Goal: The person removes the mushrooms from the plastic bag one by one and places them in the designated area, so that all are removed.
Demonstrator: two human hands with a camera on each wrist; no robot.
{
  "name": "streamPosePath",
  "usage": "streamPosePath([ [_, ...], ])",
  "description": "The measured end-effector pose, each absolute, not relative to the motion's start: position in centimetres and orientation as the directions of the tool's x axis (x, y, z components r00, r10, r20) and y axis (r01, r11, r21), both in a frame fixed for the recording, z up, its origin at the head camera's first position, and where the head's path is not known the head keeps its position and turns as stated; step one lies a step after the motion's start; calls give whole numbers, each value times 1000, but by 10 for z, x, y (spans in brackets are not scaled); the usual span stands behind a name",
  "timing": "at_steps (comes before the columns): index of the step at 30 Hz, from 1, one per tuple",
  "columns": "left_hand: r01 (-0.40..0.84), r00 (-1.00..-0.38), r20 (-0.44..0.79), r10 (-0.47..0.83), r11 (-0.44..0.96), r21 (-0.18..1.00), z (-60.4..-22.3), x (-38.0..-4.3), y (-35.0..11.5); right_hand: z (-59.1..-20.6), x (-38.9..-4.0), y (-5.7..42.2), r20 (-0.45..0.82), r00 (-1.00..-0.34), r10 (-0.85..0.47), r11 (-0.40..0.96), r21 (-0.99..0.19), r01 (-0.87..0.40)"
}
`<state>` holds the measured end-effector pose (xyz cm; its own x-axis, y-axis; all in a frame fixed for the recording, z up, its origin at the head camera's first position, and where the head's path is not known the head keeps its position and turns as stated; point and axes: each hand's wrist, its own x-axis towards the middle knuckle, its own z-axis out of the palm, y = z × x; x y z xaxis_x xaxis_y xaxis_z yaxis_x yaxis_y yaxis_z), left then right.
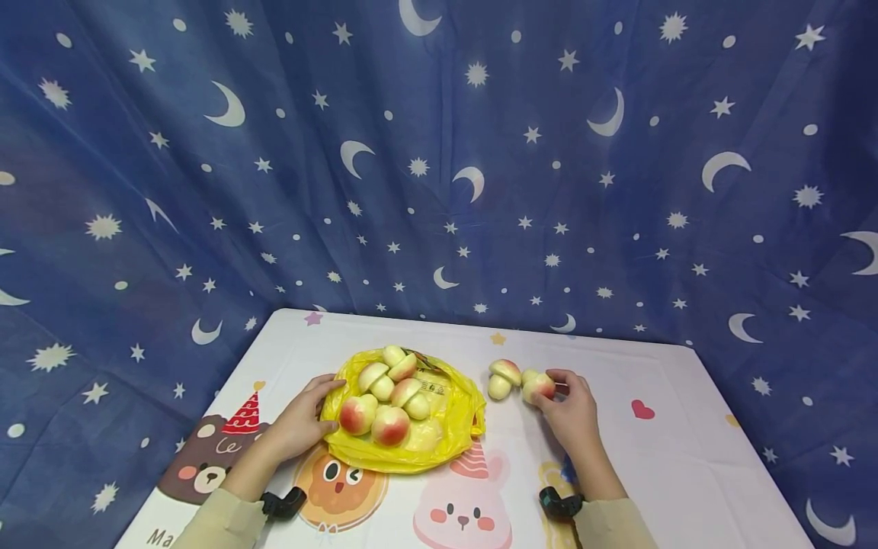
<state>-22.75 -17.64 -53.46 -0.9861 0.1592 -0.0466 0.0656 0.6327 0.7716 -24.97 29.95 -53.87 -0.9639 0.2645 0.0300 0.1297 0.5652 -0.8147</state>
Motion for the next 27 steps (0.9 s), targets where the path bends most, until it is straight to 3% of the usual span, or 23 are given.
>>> streamPosePath([
  [27,60,-987,-50,155,627,777,-535,-227,-177,-539,-255,297,30,-968,251,551,-826,117],
])
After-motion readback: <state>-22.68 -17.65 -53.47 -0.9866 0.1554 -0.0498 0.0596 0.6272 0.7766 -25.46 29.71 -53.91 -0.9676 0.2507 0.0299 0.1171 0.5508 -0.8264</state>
